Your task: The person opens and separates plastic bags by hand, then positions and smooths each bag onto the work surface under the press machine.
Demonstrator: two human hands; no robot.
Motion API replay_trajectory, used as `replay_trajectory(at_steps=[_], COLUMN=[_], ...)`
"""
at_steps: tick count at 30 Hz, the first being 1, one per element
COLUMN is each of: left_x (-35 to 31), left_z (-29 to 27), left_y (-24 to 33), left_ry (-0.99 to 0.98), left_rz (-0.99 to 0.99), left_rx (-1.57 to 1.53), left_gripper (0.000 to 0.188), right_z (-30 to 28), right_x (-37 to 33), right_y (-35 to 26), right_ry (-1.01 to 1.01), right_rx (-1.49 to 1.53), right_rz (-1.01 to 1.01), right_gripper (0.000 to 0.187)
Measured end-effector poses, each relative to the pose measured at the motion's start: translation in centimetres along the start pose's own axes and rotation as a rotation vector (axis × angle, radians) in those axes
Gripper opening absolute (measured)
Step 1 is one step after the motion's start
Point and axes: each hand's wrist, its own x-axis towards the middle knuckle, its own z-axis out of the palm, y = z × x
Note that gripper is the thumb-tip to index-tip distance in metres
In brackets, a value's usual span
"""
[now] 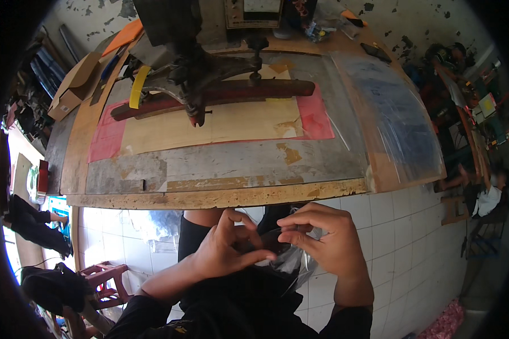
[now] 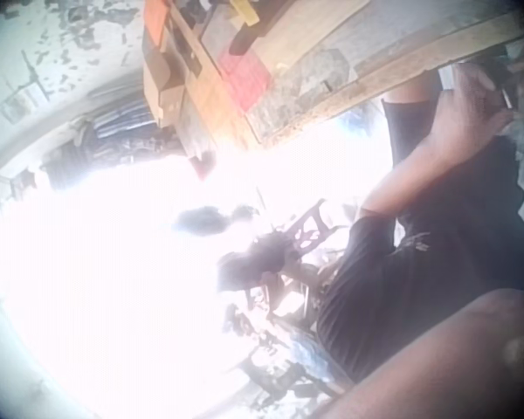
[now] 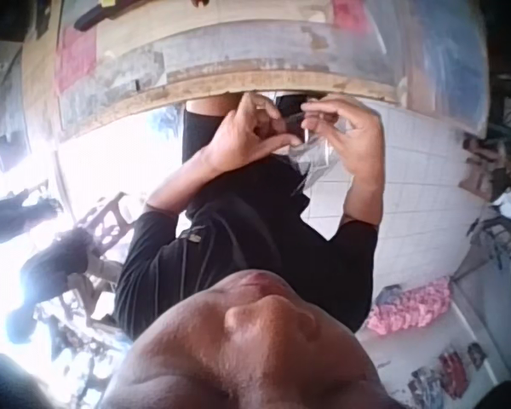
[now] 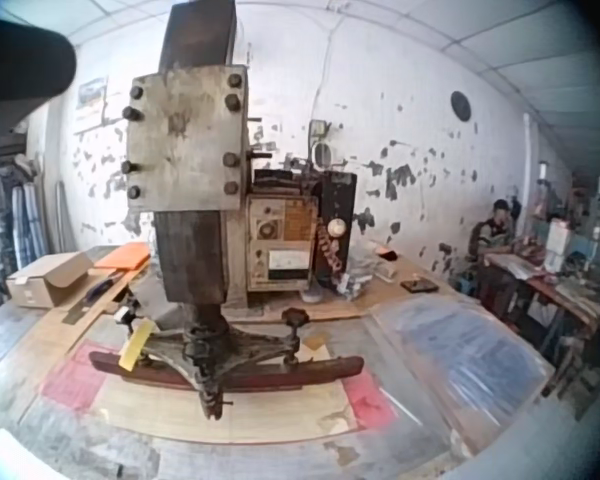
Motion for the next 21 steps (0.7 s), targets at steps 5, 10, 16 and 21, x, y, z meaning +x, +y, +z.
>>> replay_trajectory(at_steps=[5,10,16,21], left_x=[0.1,-0.3,-0.4,-0.7], left_z=[-2.1,-2.1,-1.6,-1.4], left_y=[0.0,0.2,0.3,0.5], left_ry=[-0.287,-0.278,-0.226,-0.206], left_rz=[0.028,-0.021,0.020,0.008], left_rx=[0.211,0.239,0.204,0.179], left_gripper=[0.022,0.013,0.014,0.013], right_z=[-0.6,-1.0,-1.3,-1.4], right_x=[-0.2,0.1,0.0,-0.2], right_y=[0.6,0.3,-0.2,-0.5], right_ry=[0.086,0.084,0.090,0.101], right_rx=[0.028,0.021,-0.007,-0.021], right_rz=[0.044,0.078,0.066,0.053], right_gripper=[0.019,0.017,0.016,0.015])
